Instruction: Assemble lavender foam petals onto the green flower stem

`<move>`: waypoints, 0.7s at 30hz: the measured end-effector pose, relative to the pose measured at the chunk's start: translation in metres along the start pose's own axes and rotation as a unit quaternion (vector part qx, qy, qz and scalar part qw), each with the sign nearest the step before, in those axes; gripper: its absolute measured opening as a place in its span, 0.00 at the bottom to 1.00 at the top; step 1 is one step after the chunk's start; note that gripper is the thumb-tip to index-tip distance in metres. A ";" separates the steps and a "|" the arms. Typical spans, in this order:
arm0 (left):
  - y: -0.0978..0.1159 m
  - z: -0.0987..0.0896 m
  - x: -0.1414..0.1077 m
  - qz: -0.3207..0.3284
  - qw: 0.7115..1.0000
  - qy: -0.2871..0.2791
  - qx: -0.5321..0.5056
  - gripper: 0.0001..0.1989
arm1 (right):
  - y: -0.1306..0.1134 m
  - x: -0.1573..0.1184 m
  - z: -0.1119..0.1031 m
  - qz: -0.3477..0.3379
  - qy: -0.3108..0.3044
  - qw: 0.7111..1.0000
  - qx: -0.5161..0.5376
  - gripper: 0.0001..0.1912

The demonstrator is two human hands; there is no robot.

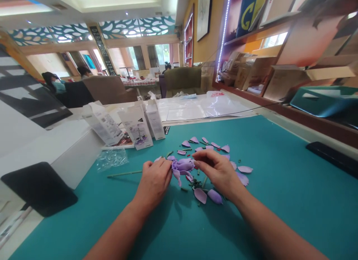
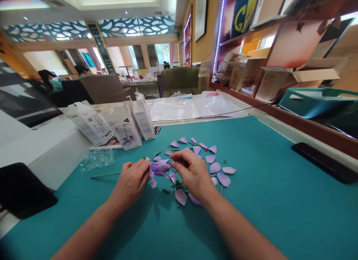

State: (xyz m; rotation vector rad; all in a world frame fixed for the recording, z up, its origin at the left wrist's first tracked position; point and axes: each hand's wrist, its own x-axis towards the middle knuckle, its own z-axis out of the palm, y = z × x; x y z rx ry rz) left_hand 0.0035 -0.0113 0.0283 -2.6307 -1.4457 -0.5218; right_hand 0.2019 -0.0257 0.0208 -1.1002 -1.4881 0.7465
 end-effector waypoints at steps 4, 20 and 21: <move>0.001 0.000 0.000 0.004 1.000 -0.010 -0.013 0.14 | -0.001 0.000 0.001 0.002 0.004 1.000 0.004 0.08; -0.003 -0.003 -0.001 -0.022 1.000 -0.003 0.012 0.13 | -0.010 -0.006 0.002 -0.089 -0.020 0.993 -0.081 0.05; -0.003 -0.003 -0.001 -0.024 1.000 -0.003 0.013 0.13 | -0.011 -0.008 0.004 -0.100 -0.024 0.989 -0.106 0.05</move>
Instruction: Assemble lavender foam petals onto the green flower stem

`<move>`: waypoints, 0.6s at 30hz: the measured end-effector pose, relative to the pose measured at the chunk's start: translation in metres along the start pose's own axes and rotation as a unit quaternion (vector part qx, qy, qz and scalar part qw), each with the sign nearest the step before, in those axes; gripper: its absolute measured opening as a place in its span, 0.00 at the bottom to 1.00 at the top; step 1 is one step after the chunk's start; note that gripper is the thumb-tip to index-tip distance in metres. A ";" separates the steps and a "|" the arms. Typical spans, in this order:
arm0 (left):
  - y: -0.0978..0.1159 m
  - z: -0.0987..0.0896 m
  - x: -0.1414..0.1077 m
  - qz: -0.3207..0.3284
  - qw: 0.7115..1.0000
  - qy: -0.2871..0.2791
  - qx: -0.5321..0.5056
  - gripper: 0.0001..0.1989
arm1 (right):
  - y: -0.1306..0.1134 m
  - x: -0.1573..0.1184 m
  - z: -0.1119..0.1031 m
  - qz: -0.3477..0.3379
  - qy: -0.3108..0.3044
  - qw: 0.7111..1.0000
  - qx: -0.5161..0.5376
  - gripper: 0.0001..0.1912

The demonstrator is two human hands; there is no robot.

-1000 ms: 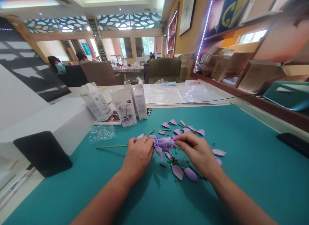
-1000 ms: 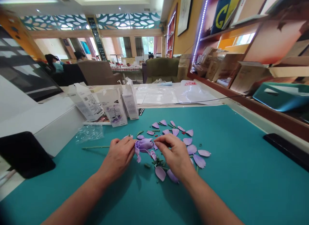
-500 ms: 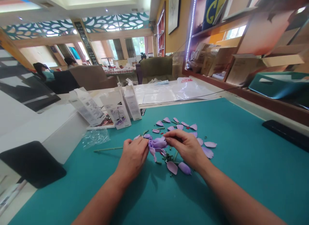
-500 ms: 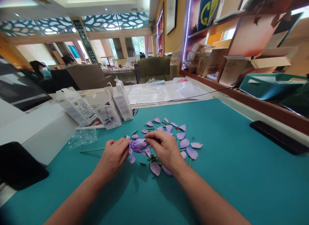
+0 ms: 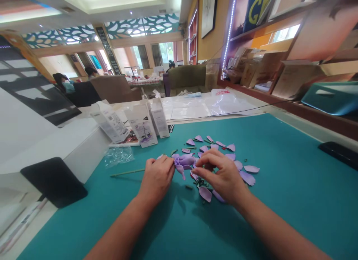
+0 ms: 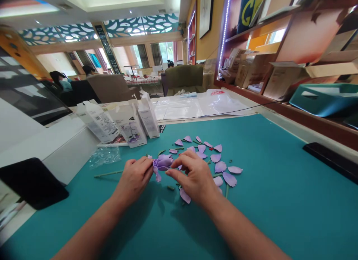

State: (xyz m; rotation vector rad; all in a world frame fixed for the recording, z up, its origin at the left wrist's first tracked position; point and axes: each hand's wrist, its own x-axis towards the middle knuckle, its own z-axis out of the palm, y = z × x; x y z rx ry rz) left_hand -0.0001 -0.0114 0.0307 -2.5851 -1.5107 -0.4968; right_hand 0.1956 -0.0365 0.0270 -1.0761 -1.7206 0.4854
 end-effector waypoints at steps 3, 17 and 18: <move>0.000 0.000 0.000 -0.004 1.000 0.003 0.001 0.13 | -0.003 -0.003 0.004 -0.032 -0.006 0.996 -0.077 0.09; 0.003 0.003 -0.002 -0.006 0.999 0.035 0.000 0.13 | -0.008 -0.009 0.015 -0.054 0.005 0.991 -0.123 0.10; 0.003 0.003 -0.002 -0.009 0.999 0.031 -0.002 0.13 | -0.008 -0.009 0.014 -0.055 -0.003 0.991 -0.121 0.09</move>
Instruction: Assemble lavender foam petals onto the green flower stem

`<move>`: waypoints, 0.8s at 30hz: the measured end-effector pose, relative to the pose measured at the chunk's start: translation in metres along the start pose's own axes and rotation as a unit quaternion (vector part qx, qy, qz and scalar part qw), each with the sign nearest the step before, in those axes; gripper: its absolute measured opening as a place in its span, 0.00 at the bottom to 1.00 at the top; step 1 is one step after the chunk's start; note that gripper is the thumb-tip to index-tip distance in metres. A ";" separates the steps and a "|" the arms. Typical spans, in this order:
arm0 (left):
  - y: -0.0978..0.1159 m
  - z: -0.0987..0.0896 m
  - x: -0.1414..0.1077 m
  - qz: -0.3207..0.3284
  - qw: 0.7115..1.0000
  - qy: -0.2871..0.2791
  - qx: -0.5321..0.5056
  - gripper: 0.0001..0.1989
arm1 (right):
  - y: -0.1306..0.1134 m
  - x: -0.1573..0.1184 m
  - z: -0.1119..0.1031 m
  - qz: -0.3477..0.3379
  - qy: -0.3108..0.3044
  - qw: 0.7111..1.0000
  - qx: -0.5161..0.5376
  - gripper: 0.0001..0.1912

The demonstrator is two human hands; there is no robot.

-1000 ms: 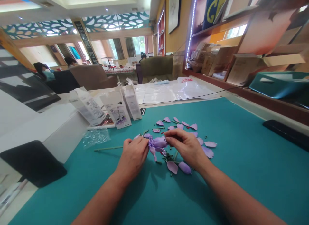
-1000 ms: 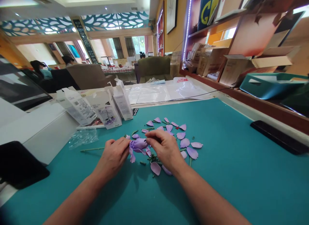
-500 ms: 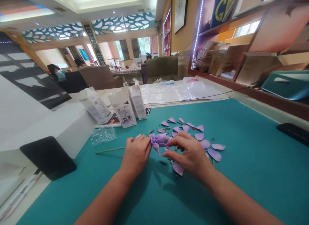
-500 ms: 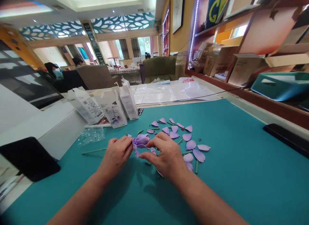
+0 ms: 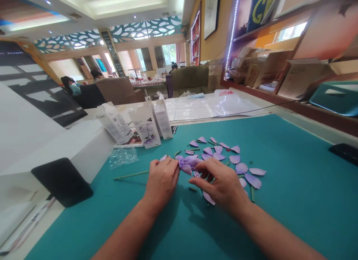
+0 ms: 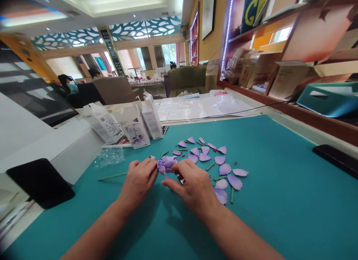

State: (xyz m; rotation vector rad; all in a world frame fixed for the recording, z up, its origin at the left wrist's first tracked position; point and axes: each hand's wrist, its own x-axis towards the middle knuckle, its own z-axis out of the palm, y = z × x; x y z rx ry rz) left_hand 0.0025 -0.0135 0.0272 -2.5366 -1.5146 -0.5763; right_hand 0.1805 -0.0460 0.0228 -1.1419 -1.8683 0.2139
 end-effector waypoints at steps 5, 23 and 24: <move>0.000 -0.001 0.000 -0.001 1.000 0.000 0.001 0.13 | 0.003 0.002 -0.006 0.005 -0.014 0.999 0.032 0.08; 0.000 -0.002 -0.002 -0.002 1.000 -0.007 -0.010 0.15 | 0.014 0.004 -0.002 0.004 0.057 0.998 0.016 0.10; 0.000 -0.002 -0.002 -0.002 1.000 -0.008 -0.010 0.15 | 0.015 0.003 -0.001 -0.003 0.060 0.998 0.009 0.10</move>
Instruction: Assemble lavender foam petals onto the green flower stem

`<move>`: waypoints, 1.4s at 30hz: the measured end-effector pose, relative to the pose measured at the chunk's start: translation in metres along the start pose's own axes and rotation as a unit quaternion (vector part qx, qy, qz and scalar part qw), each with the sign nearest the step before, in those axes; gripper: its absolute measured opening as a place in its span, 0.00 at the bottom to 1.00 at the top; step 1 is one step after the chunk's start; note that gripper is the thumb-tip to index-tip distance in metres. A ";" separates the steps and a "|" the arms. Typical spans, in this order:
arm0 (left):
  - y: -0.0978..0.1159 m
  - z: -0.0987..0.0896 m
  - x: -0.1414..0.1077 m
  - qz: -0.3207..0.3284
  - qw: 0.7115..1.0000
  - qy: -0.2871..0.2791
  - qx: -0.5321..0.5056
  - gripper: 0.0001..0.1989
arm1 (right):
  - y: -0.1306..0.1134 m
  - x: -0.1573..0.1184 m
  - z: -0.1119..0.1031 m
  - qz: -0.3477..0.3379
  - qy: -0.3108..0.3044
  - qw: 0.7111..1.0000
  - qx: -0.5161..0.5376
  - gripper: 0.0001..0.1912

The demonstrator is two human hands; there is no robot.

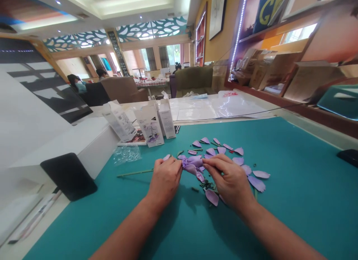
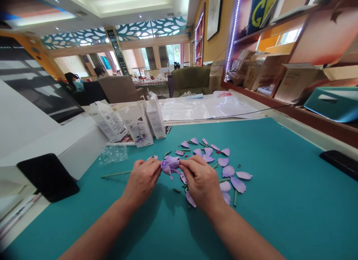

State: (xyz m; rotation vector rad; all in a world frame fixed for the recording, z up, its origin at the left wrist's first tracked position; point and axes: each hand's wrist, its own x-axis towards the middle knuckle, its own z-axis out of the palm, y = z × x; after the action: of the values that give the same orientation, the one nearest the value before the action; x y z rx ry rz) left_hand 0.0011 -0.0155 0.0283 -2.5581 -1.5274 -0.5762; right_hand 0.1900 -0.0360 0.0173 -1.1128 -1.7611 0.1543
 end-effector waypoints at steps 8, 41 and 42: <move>-0.001 0.002 0.001 0.000 1.000 -0.017 0.009 0.15 | 0.001 -0.001 0.006 -0.017 0.004 1.000 -0.021 0.11; -0.002 -0.042 0.052 -0.095 0.911 -0.241 -0.322 0.05 | 0.054 0.021 -0.027 0.058 -0.286 0.933 -0.209 0.13; -0.001 -0.046 0.052 -0.103 0.903 -0.244 -0.338 0.06 | 0.054 0.021 -0.018 0.037 -0.300 0.928 -0.220 0.15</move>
State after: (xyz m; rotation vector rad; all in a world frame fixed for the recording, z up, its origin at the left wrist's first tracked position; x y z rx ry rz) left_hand 0.0101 0.0151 0.0897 -3.2705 -2.0728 -0.5965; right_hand 0.2357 0.0038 0.0104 -1.5737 -2.3745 0.1603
